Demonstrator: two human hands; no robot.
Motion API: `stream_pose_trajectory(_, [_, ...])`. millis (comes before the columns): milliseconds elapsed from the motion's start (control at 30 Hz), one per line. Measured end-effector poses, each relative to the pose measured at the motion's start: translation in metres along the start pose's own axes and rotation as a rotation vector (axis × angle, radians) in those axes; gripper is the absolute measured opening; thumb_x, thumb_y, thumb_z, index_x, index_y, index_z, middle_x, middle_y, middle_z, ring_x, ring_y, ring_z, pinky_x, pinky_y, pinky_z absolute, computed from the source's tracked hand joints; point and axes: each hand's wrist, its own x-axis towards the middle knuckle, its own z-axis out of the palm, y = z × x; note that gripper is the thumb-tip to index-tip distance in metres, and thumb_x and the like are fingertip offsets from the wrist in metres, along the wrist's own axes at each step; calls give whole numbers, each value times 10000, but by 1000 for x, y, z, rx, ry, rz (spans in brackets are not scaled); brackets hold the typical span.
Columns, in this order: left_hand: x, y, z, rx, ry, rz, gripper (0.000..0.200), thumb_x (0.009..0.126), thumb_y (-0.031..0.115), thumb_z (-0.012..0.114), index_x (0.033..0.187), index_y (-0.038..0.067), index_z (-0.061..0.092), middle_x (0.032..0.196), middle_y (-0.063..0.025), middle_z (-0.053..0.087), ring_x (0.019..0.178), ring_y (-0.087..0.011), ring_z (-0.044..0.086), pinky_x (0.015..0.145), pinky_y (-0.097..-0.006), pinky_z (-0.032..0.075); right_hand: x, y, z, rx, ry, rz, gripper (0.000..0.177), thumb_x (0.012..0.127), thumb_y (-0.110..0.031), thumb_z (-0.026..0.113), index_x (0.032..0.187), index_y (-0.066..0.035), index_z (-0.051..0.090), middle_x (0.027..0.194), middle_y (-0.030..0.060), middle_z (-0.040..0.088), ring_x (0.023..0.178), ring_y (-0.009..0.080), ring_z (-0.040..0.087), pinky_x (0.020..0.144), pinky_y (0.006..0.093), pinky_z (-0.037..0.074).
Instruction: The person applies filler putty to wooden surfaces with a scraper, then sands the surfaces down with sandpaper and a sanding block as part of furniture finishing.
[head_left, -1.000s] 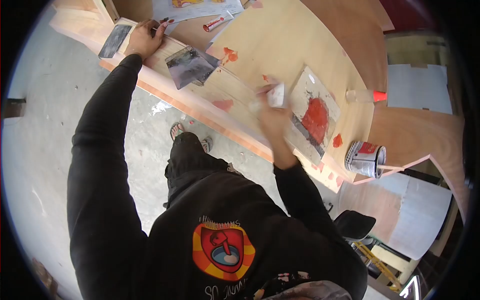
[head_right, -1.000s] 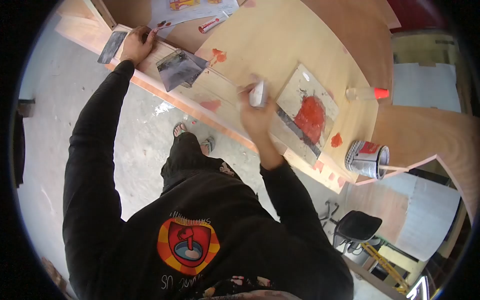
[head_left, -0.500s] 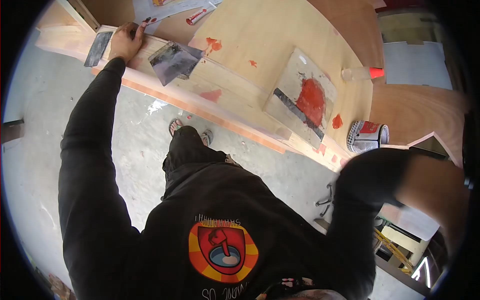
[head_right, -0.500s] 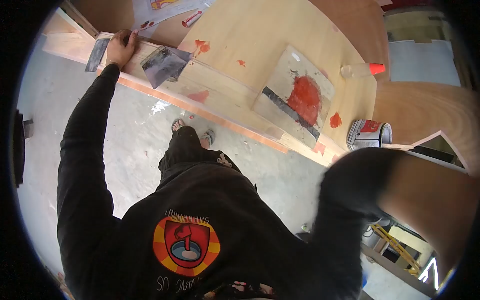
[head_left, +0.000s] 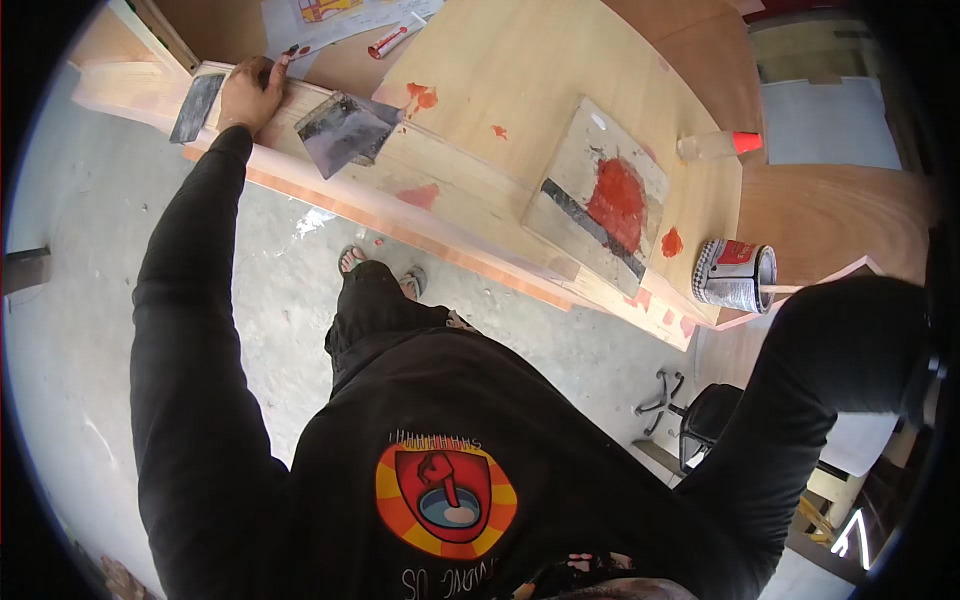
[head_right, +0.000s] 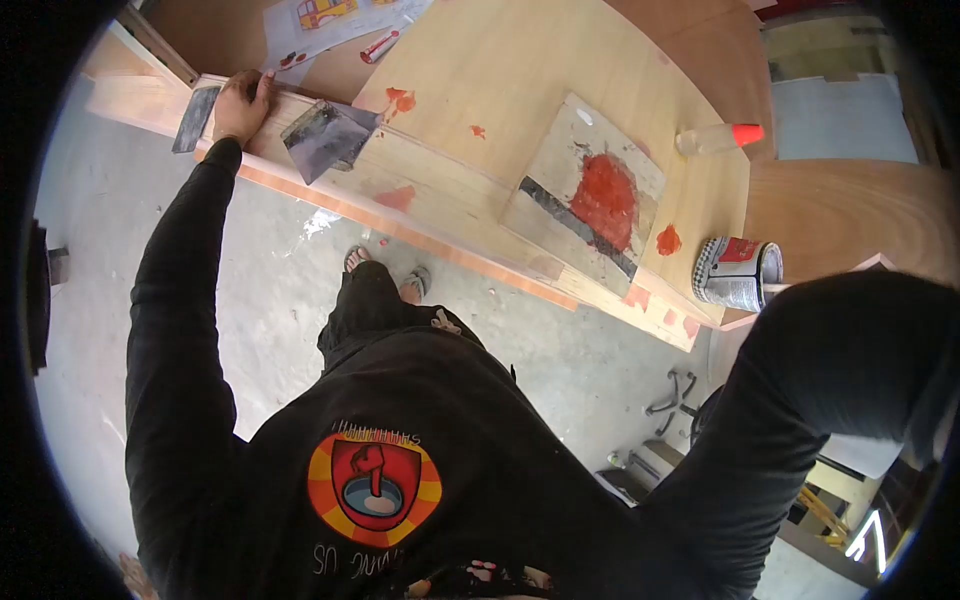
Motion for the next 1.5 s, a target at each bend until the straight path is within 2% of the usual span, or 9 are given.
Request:
stream_pose_trajectory(167, [-1,2,0,-20,-36,-3,442,944,418,589,865,-9,671,895,-183,675,883,-370,642,791,-425,504,-97,-16,27,77,89,29,229,939,-132,619,1126,-7,578,883,54,644,757,157,609,691,279,495])
stream_pose_trajectory(300, [0,-3,0,-32,3,-35,424,925,414,605,889,-2,673,894,-212,674,863,-397,645,758,-447,508,-401,-58,216,585,-258,825,185,911,-109,673,1057,-9,621,822,23,648,688,117,605,624,242,495])
stream_pose_trajectory(567, [-7,0,-2,-94,63,-3,375,908,332,685,940,-42,677,929,-216,679,870,-382,661,788,-418,519,-305,-45,158,1085,-220,944,223,968,-89,599,1141,46,558,899,101,638,809,187,639,749,348,544])
stream_pose_trajectory(667, [-5,21,-16,-152,107,114,251,909,233,667,922,-17,674,946,-211,663,895,-402,623,792,-431,495,-305,-25,151,1403,438,1422,182,946,-125,620,1075,0,586,833,89,615,758,214,625,738,390,546])
stream_pose_trajectory(767, [-5,37,-6,-100,157,155,191,860,176,700,865,-3,631,951,-178,678,887,-360,642,768,-422,496,-322,-13,147,1433,639,1472,164,946,-129,623,1061,-18,585,826,74,589,760,211,604,744,397,537])
stream_pose_trajectory(900, [-33,216,-24,-556,-318,327,307,800,204,762,1029,29,653,999,-143,678,964,-316,653,867,-414,501,-320,-20,151,1474,717,1567,175,950,-150,630,1066,-32,573,842,69,567,781,210,588,748,402,527])
stream_pose_trajectory(1233, [-72,322,3,-1005,-523,289,356,780,146,807,1038,4,607,955,-151,657,837,-312,657,744,-386,523,-318,-42,138,1346,764,1569,233,970,-239,628,1045,-32,553,889,81,583,809,242,608,772,404,526])
stream_pose_trajectory(1433, [-80,333,25,-800,-465,713,428,816,188,796,1136,10,575,1105,-224,602,1033,-405,579,935,-505,452,-346,-31,129,938,624,1744,211,902,-271,711,905,-73,638,773,-6,569,715,115,543,579,349,451])
stream_pose_trajectory(1500, [-81,344,33,-755,-383,804,425,823,215,800,1097,-24,581,1102,-213,602,1028,-402,579,915,-470,469,-347,-7,117,1012,377,1843,419,808,-225,785,1145,-23,638,898,31,644,806,141,605,641,366,530])
